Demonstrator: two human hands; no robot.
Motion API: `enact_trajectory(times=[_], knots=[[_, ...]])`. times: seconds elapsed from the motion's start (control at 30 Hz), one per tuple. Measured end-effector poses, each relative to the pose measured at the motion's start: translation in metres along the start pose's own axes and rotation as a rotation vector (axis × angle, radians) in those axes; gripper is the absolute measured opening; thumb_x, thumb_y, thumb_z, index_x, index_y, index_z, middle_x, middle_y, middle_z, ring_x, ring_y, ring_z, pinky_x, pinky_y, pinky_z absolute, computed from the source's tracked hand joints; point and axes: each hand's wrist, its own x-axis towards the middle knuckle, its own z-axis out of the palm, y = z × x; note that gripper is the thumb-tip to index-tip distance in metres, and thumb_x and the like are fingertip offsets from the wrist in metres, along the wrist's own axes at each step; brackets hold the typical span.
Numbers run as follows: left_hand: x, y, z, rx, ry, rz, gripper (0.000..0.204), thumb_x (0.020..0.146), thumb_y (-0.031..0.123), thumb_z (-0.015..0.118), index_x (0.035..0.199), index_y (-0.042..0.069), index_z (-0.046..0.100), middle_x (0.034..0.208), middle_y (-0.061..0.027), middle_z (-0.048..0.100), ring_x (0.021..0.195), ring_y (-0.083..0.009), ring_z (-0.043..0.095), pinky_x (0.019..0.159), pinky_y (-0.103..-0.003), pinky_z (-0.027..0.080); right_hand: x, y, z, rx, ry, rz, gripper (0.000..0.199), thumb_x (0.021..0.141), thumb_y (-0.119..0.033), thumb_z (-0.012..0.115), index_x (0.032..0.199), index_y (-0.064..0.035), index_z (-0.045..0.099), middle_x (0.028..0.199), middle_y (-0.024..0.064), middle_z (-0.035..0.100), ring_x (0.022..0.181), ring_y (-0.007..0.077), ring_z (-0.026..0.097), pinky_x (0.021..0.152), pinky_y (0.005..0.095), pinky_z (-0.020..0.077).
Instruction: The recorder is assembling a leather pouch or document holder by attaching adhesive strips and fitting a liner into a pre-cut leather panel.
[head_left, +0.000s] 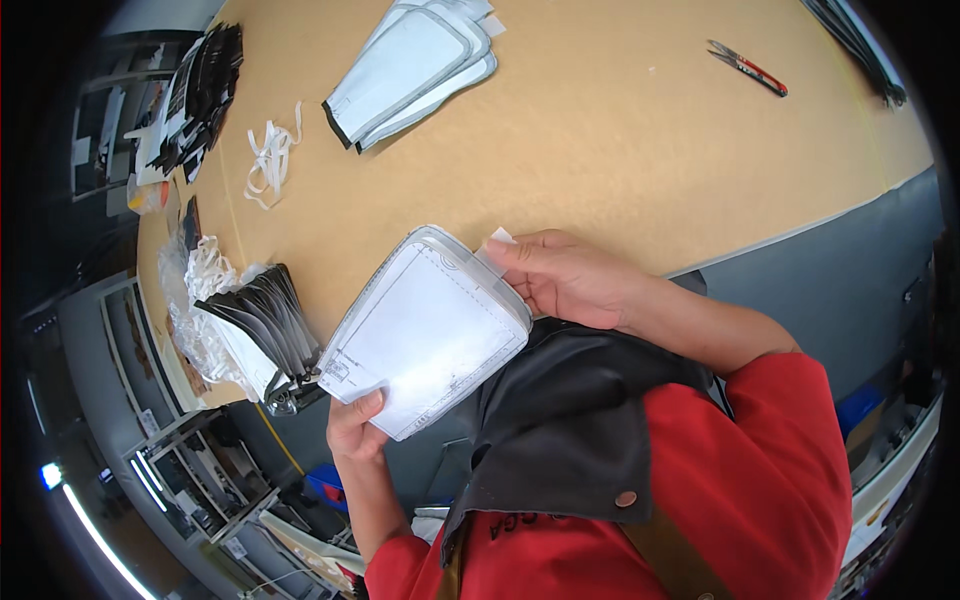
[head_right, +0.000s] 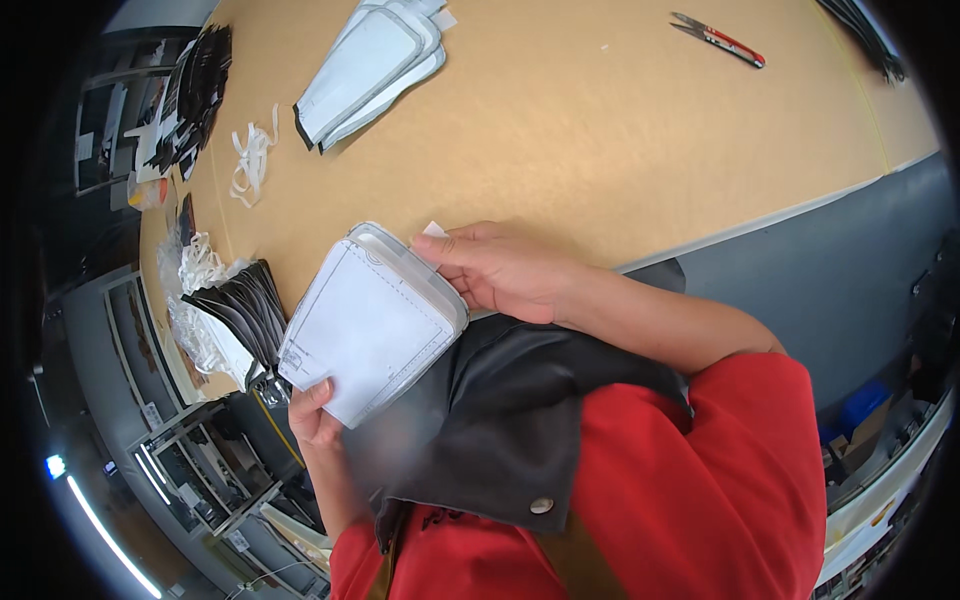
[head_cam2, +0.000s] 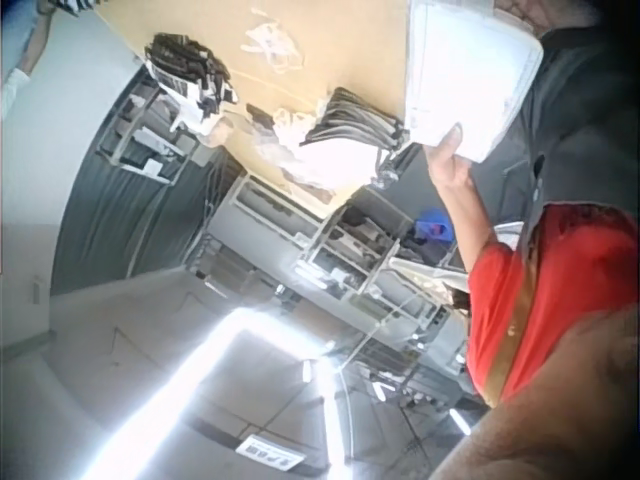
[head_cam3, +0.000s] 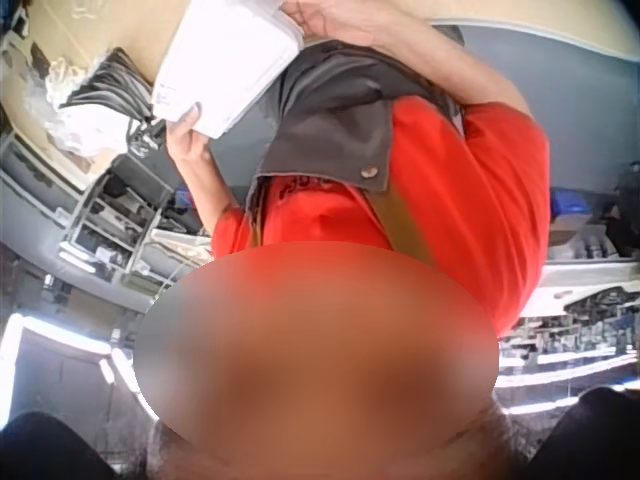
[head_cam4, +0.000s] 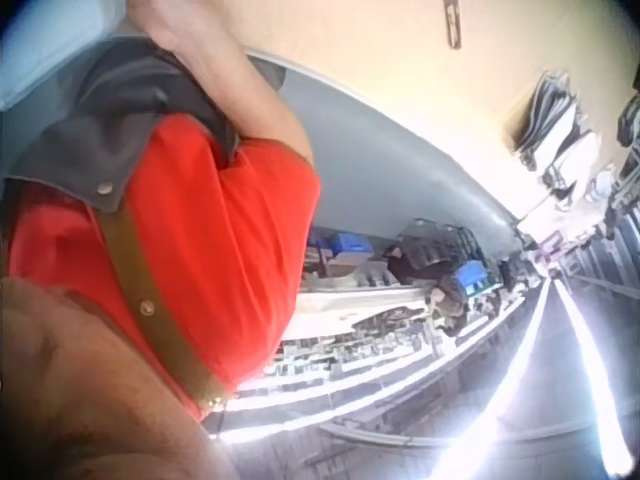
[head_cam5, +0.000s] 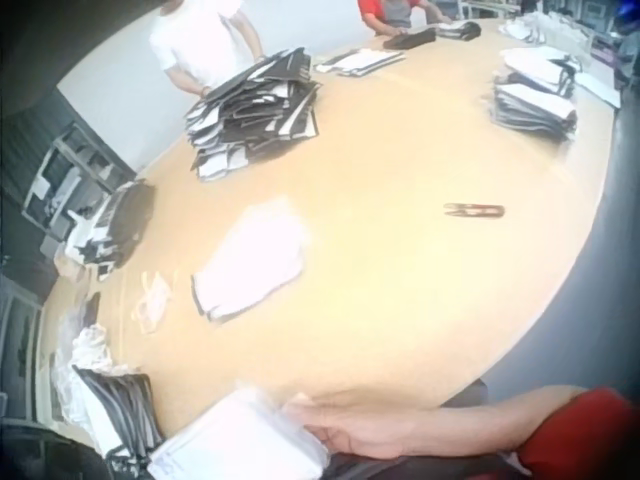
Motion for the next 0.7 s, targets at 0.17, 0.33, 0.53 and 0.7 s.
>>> enact_trajectory(times=[0.17, 0.33, 0.53, 0.7], knots=[[-0.002, -0.003, 0.005, 0.004, 0.034, -0.044, 0.07, 0.073, -0.006, 0.07, 0.137, -0.007, 0.042, 0.128, -0.0219, 0.057, 0.118, -0.0364, 0.058, 0.101, -0.048, 0.047, -0.004, 0.006, -0.009, 0.083, -0.05, 0.01, 0.044, 0.104, -0.035, 0.045, 0.122, 0.0029, 0.056, 0.113, 0.0122, 0.067, 0.097, 0.0155, 0.066, 0.083, 0.0295, 0.0531], [0.0, -0.005, 0.006, -0.014, 0.066, -0.082, 0.072, 0.071, -0.009, 0.069, 0.137, -0.007, 0.041, 0.128, -0.0223, 0.057, 0.118, -0.0368, 0.058, 0.101, -0.048, 0.048, -0.008, 0.006, -0.012, 0.114, -0.048, 0.009, 0.043, 0.105, -0.035, 0.043, 0.12, 0.0025, 0.057, 0.113, 0.0134, 0.067, 0.098, 0.0165, 0.066, 0.083, 0.0305, 0.0534], [0.003, -0.006, 0.012, -0.026, 0.068, -0.077, 0.071, 0.071, -0.009, 0.069, 0.137, -0.007, 0.041, 0.128, -0.0221, 0.057, 0.117, -0.0358, 0.059, 0.1, -0.047, 0.049, -0.012, 0.002, -0.01, 0.091, -0.052, -0.011, 0.044, 0.105, -0.036, 0.044, 0.121, 0.0024, 0.057, 0.113, 0.014, 0.067, 0.098, 0.017, 0.066, 0.084, 0.0306, 0.0533], [0.003, -0.006, 0.01, 0.001, 0.068, -0.063, 0.069, 0.072, -0.009, 0.07, 0.135, -0.008, 0.043, 0.127, -0.0219, 0.057, 0.115, -0.0346, 0.06, 0.098, -0.045, 0.05, -0.013, 0.002, -0.01, 0.076, -0.046, -0.011, 0.044, 0.104, -0.036, 0.044, 0.121, 0.0023, 0.057, 0.113, 0.0139, 0.067, 0.099, 0.0172, 0.066, 0.085, 0.0308, 0.0536]])
